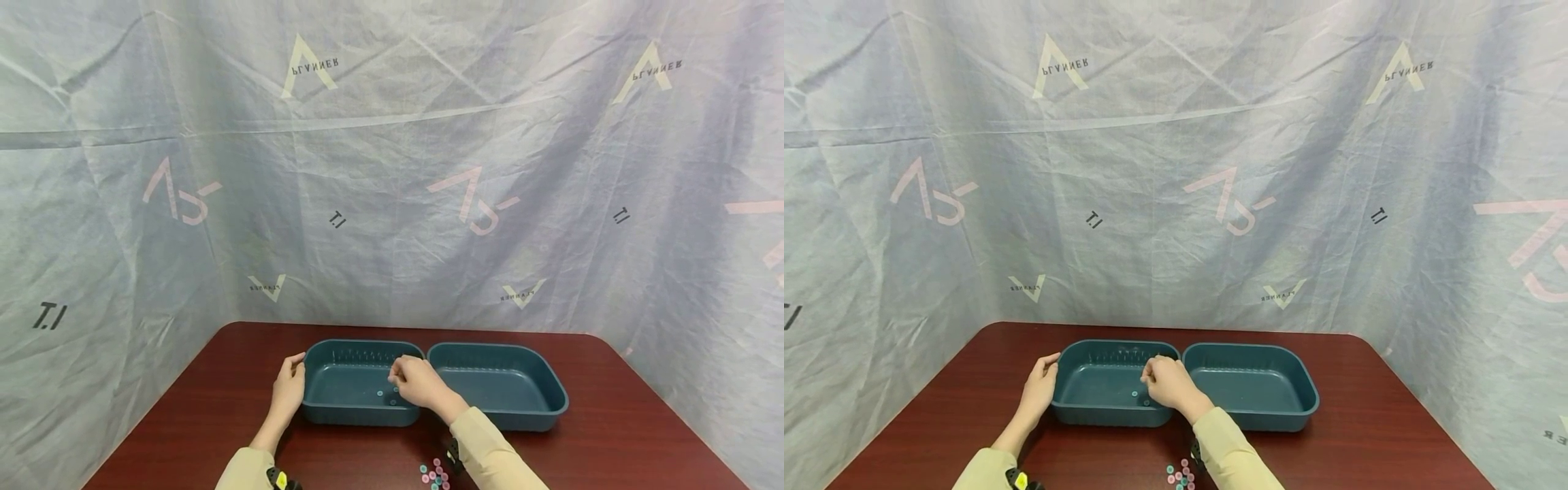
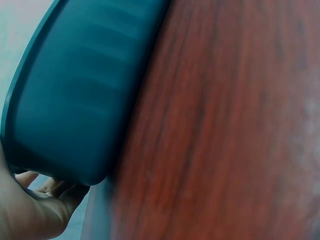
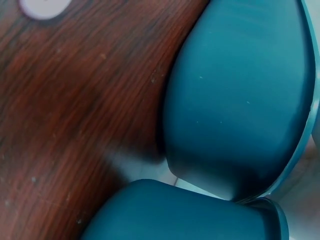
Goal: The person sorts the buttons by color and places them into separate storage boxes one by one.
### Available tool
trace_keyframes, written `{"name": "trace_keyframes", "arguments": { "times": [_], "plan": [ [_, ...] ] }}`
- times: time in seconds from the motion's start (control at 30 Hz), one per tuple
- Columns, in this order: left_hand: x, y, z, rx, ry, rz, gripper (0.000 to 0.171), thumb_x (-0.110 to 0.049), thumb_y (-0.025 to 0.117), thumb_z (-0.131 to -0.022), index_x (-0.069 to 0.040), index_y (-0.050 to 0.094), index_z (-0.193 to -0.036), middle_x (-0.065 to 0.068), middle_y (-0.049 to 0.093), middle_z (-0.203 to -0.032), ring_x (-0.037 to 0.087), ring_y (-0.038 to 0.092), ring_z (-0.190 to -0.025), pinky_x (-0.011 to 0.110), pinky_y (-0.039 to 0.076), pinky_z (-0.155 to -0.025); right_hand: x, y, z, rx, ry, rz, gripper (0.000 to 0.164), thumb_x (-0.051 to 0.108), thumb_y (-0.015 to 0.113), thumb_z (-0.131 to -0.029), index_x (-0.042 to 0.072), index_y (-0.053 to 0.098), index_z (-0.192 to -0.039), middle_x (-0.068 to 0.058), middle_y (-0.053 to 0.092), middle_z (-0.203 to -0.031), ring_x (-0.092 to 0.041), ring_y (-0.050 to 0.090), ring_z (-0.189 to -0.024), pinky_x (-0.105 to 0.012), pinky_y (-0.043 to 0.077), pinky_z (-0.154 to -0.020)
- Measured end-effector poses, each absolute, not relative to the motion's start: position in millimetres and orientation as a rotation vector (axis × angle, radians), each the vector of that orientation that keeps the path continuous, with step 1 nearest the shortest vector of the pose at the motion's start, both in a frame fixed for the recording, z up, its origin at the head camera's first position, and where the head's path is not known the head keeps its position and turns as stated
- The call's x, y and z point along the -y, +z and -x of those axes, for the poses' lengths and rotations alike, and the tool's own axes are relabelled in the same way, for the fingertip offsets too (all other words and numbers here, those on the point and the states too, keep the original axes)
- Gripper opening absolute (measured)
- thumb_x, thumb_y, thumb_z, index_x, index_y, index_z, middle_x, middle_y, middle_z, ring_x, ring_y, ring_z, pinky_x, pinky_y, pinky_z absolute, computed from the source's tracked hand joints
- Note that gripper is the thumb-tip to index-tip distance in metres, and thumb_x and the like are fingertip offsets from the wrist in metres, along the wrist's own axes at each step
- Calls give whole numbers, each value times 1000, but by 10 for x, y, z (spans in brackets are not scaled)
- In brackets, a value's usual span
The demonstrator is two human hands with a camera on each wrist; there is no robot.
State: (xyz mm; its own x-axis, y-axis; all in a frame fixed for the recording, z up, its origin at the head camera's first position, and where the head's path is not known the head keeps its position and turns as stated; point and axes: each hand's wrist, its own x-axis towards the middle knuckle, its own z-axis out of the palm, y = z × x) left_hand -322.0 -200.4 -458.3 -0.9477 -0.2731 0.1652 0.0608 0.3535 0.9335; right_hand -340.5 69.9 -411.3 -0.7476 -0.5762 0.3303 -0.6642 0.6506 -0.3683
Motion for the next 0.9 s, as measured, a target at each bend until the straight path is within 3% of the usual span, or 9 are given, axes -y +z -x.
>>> {"name": "trace_keyframes", "arguments": {
  "times": [0.23, 0.63, 0.9],
  "plan": [
    [2002, -4589, 3232, 2328, -1615, -192, 42, -22, 29, -104, -2, 36, -140, 27, 40, -139, 42, 40, -127, 56, 37, -98, -715, -4097, 3396, 2652, 714, -1027, 7, 13, 60, -92, 11, 64, -87, 4, 56, -76, -2, 46, -62, -26, 40, -65],
    [2004, -4586, 3230, 2321, -1610, -184, 41, -18, 30, -102, -1, 36, -140, 27, 42, -138, 42, 41, -126, 55, 37, -97, -765, -4034, 3327, 2633, 782, -1069, 11, 15, 59, -92, 8, 68, -94, 1, 60, -83, -4, 54, -69, -21, 46, -61],
    [2036, -4580, 3225, 2350, -1622, -180, 43, -22, 28, -103, -3, 34, -141, 26, 38, -140, 43, 38, -128, 56, 36, -98, -789, -3982, 3222, 2642, 824, -1057, 13, 18, 59, -93, 9, 68, -96, 4, 57, -81, -1, 49, -66, -19, 45, -60]
  ]
}}
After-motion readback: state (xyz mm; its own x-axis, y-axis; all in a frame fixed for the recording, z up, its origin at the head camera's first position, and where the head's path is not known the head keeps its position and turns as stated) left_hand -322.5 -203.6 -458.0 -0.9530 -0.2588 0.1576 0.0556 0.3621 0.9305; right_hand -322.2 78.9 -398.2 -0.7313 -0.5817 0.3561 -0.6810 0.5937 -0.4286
